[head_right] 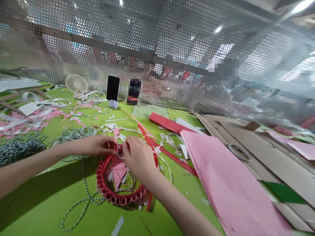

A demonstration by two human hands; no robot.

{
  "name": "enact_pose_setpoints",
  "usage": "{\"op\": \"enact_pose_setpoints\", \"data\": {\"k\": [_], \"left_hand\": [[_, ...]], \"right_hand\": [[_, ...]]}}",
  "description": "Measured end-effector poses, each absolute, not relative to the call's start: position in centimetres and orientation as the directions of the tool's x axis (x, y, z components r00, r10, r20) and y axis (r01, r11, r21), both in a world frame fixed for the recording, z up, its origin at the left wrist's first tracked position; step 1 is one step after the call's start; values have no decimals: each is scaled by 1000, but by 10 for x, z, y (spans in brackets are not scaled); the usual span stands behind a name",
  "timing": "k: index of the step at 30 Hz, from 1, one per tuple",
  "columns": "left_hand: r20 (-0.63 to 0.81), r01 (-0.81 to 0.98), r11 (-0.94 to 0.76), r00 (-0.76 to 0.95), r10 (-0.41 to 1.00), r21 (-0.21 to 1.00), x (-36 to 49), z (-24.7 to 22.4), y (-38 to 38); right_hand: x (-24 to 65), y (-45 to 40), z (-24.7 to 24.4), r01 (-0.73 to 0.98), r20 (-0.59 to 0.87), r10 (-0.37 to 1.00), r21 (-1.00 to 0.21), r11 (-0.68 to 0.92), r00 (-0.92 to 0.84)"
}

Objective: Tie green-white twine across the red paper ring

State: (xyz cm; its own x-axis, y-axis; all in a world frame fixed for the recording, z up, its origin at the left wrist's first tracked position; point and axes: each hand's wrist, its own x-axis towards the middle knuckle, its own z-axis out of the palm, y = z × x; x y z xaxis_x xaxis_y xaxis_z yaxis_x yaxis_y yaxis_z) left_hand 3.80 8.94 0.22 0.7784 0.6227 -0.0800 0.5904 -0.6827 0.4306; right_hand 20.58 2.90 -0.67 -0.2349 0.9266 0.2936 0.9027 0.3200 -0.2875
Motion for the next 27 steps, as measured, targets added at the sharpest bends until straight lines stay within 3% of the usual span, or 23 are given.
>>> {"op": "enact_pose_setpoints", "data": {"k": [5, 10, 18, 22, 24, 27], "left_hand": [[-42, 601, -668, 757, 653, 439, 47, -4, 80], [47, 586, -690, 746, 664, 425, 51, -9, 78], [206, 545, -696, 699, 685, 467, 53, -7, 82], [213, 553, -640, 644, 734, 533, 52, 1, 80], [186, 551, -612, 638, 747, 568, 50, 5, 79], [163, 530, -588, 643, 748, 611, 50, 9, 76]], "right_hand": [[212, 37, -12, 837, 321, 899, -366, 407, -297], [207, 38, -16, 820, 361, 869, -341, 460, -338], [211, 36, -15, 812, 430, 784, -171, 557, -447], [215, 37, -13, 776, 493, 690, -46, 629, -530], [217, 38, -11, 756, 561, 663, -96, 647, -496], [219, 37, -5, 713, 633, 715, -351, 607, -296]]}}
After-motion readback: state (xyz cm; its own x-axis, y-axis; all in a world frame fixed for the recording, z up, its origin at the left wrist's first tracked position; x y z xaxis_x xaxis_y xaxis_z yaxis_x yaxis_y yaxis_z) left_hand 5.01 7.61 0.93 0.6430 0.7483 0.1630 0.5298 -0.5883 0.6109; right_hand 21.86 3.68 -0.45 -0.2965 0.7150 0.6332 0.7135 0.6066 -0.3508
